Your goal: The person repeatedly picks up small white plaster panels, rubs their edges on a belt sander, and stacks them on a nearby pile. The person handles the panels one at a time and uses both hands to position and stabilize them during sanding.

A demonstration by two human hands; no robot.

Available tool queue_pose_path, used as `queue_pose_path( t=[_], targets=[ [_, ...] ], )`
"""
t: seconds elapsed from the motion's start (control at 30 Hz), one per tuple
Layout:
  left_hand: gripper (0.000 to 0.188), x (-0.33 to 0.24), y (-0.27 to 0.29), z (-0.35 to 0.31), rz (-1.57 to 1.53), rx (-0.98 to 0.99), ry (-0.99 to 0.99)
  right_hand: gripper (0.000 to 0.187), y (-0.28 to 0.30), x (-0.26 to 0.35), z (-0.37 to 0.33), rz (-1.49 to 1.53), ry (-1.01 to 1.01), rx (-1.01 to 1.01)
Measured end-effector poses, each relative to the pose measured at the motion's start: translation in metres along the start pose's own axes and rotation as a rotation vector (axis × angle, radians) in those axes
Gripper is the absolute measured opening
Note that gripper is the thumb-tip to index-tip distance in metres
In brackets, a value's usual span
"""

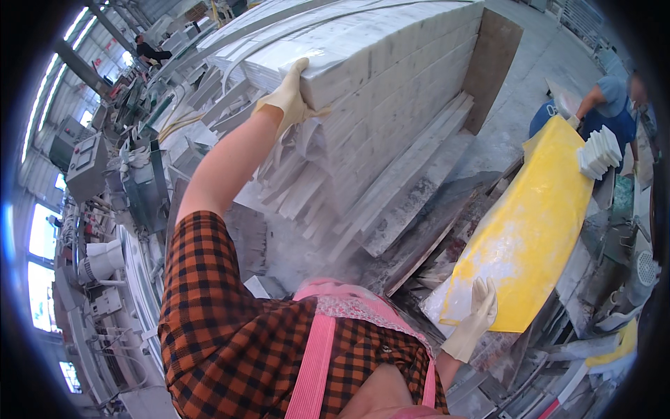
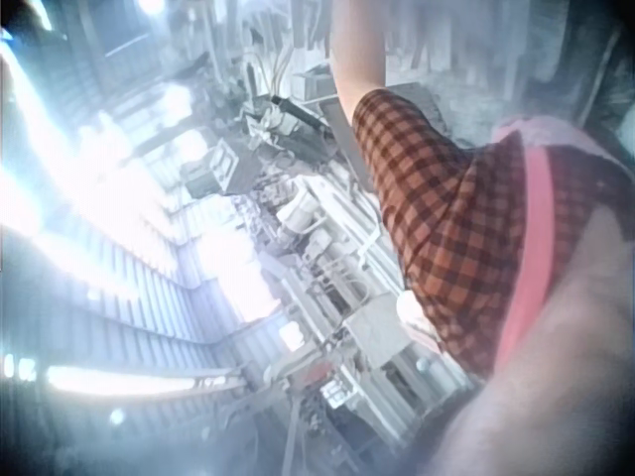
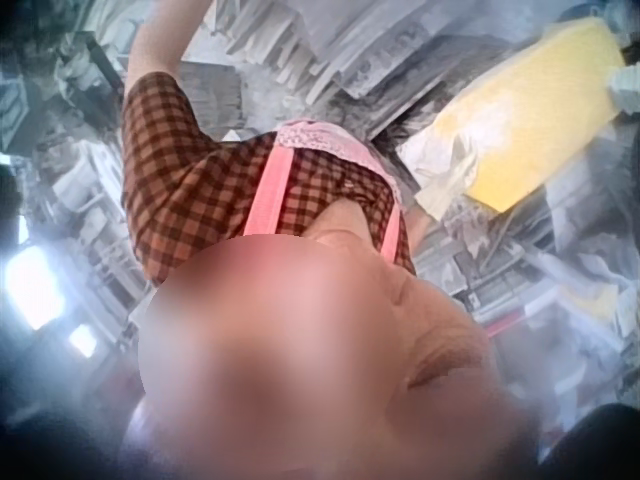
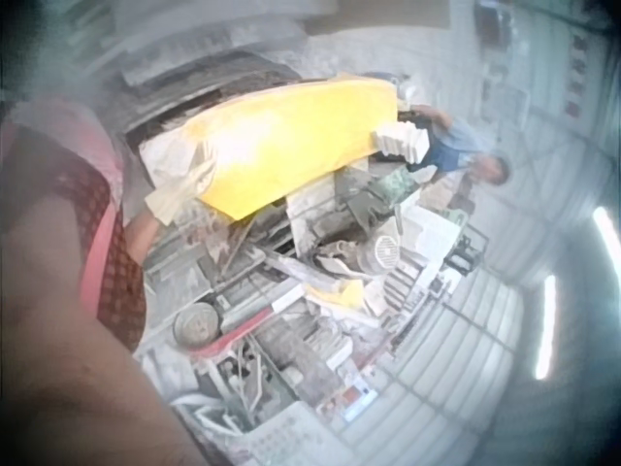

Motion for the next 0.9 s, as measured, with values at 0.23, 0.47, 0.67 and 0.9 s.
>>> queue_pose_path(
  t=[0.23, 0.47, 0.67, 0.9],
  targets=[
    [0.097, -0.016, 0.007, -0.018, 0.429, 0.017, 0.085, 0.038, 0.008, -0.017, 0.003, 0.050, -0.018, -0.027],
    [0.081, -0.045, 0.027, 0.010, 1.075, -0.067, 0.102, 0.042, 0.019, -0.020, -0.003, 0.034, 0.020, -0.004],
    [0.064, -0.037, 0.028, 0.028, 0.935, 0.068, 0.108, 0.043, 0.002, -0.008, -0.017, 0.005, -0.016, 0.006],
    [0.079, -0.030, 0.034, -0.034, 1.017, 0.114, -0.213, 0.042, -0.101, 0.035, -0.003, -0.069, 0.110, 0.304]
  ],
)
Point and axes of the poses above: each hand's wrist, its own z-axis towards the middle knuckle, its own y-axis out of the back of the hand, x = y × z, the point moved 6 cm from there along z, towards the middle knuckle, and after that the axes turned 14 degrees about y, right-handed, at the moved point
